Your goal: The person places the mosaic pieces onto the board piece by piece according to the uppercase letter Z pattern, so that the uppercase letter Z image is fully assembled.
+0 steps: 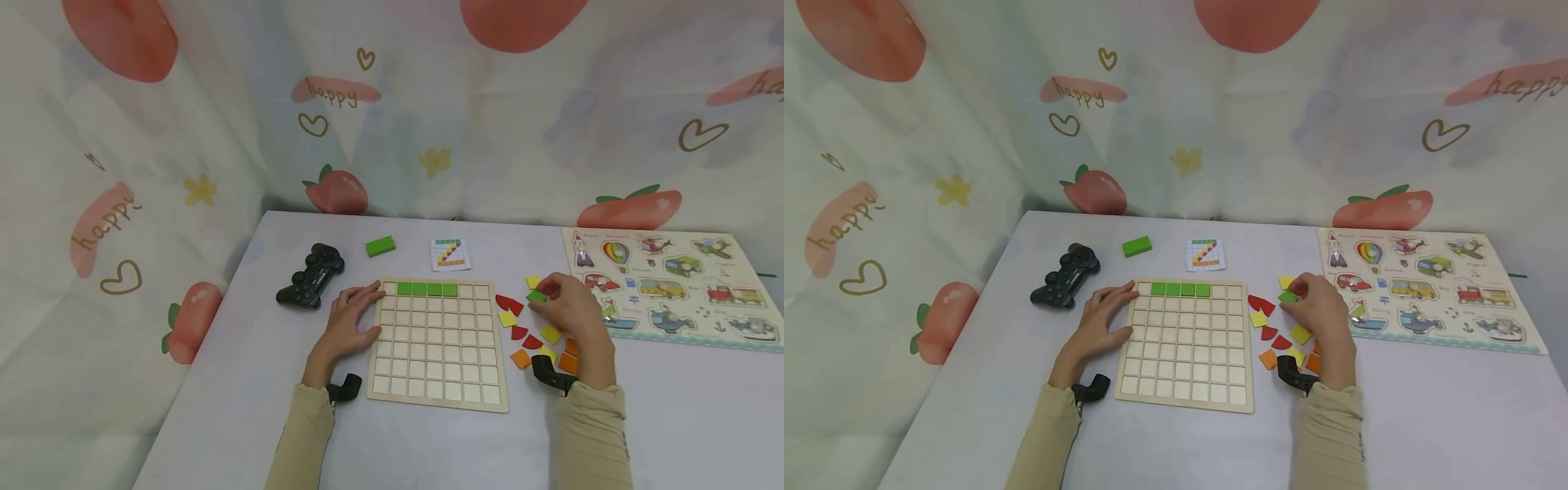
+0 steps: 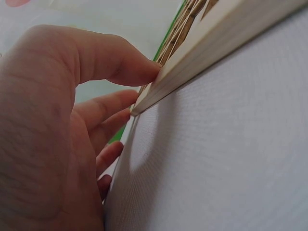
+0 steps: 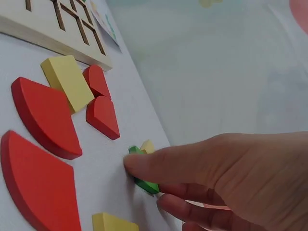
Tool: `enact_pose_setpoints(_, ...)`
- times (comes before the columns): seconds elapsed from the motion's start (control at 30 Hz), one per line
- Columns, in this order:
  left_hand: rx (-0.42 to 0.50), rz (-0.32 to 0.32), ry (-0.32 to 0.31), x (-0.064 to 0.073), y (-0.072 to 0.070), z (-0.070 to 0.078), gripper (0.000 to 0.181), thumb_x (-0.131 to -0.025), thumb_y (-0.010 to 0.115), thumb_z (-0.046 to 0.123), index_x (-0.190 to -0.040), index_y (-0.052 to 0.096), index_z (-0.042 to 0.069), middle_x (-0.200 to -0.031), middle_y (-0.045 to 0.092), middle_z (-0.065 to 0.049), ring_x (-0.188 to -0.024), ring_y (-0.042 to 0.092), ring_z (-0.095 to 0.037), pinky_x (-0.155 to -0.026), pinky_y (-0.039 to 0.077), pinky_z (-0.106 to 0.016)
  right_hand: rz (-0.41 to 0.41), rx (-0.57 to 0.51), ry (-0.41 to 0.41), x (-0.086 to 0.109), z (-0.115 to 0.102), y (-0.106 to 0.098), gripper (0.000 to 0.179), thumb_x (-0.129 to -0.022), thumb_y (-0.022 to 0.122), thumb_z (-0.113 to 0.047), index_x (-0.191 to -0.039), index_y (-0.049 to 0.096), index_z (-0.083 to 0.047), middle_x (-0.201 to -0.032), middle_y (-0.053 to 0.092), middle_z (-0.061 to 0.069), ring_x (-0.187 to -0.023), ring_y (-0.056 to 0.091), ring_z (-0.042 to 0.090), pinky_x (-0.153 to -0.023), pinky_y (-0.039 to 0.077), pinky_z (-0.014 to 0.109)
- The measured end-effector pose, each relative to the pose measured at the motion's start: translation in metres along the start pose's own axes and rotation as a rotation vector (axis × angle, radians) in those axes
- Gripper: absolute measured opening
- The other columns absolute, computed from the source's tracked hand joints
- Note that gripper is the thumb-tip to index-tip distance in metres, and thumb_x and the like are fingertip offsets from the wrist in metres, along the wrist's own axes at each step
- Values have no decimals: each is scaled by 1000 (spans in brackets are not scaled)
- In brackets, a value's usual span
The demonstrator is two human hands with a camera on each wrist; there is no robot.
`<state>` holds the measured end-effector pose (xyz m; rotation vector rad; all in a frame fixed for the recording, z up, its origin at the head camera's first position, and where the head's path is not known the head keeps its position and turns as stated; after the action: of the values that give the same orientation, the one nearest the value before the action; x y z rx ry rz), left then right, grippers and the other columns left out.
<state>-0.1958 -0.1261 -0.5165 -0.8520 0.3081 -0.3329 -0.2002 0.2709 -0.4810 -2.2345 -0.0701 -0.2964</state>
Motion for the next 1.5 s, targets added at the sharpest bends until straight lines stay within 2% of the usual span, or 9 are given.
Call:
enact_pose_setpoints(0.2, -14, -13, -2, -1, 2, -2, 67, -78, 63, 28, -144, 52, 21, -158, 33, 8, -137, 29, -23, -111, 21, -48, 41, -12, -31, 0, -5, -3, 40, -86, 73, -17, -117, 57, 3, -112, 58, 25, -98, 50, 39, -83, 46, 51)
enact_pose_setpoints(0.33, -16, -4, 4, -1, 2, -2, 67, -77, 63, 28, -143, 53, 20, -158, 34, 8, -137, 30, -24, -110, 22, -49, 91, -75, -158, -2, -26, 4, 36, -86, 71, -11, -117, 60, 3, -116, 57, 25, -106, 53, 41, -91, 44, 56)
enact_pose_setpoints(0.5, 0, 14, 18, 0, -1, 0, 67, -76, 64, 27, -142, 54, 18, -157, 36, 4, -136, 31, -26, -109, 23, -52, 95, -145, -354, -7, -66, 31, 31, -87, 70, -6, -115, 62, 3, -114, 59, 22, -106, 57, 39, -89, 46, 54)
enact_pose_setpoints(0.63, -3, 7, 13, 0, -1, -1, 67, -76, 63, 28, -142, 53, 18, -158, 35, 5, -136, 30, -26, -108, 23, -52, 64, -128, -423, -10, -85, 55, 26, -88, 70, -6, -113, 65, 0, -111, 62, 18, -105, 59, 36, -90, 45, 52)
enact_pose_setpoints(0.8, -18, -11, -3, -1, 1, -4, 68, -77, 62, 30, -144, 52, 21, -159, 33, 8, -137, 29, -23, -109, 22, -50, 64, -115, -410, -12, -85, 69, 24, -88, 69, -5, -112, 67, -2, -111, 63, 17, -105, 59, 36, -91, 45, 52)
enact_pose_setpoints(1.1, -13, -11, -10, -1, 1, -4, 68, -78, 63, 29, -144, 51, 22, -158, 33, 9, -137, 28, -22, -109, 22, -49, 117, -71, -395, -13, -86, 69, 17, -90, 69, -10, -106, 69, -5, -105, 67, 14, -99, 61, 34, -83, 48, 51)
enact_pose_setpoints(1.33, -20, -17, -18, -1, 1, -4, 68, -77, 63, 29, -144, 52, 22, -158, 33, 9, -137, 28, -22, -109, 23, -49, 123, -38, -391, -13, -87, 67, 18, -89, 69, -10, -106, 70, -4, -105, 67, 14, -98, 61, 33, -83, 47, 51)
enact_pose_setpoints(1.43, -18, -18, -18, -1, 1, -4, 68, -77, 63, 28, -143, 52, 22, -158, 33, 9, -137, 28, -22, -109, 23, -49, 176, -50, -361, -14, -80, 59, 19, -91, 66, -11, -108, 69, -3, -110, 64, 18, -101, 60, 36, -85, 47, 53)
enact_pose_setpoints(1.5, -17, -20, -17, -1, 2, -4, 68, -77, 63, 28, -143, 52, 22, -158, 33, 10, -137, 28, -22, -109, 22, -49, 243, -39, -302, -14, -70, 48, 22, -93, 63, -12, -111, 68, -1, -116, 60, 21, -106, 56, 40, -89, 45, 56)
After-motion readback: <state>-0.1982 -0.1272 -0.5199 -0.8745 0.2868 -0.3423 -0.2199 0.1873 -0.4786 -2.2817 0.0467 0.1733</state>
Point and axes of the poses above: each hand's wrist, its own x-axis away from the middle knuckle, its own y-axis out of the palm, z = x × y, the point moved 6 cm from there along -x, towards the middle knuckle
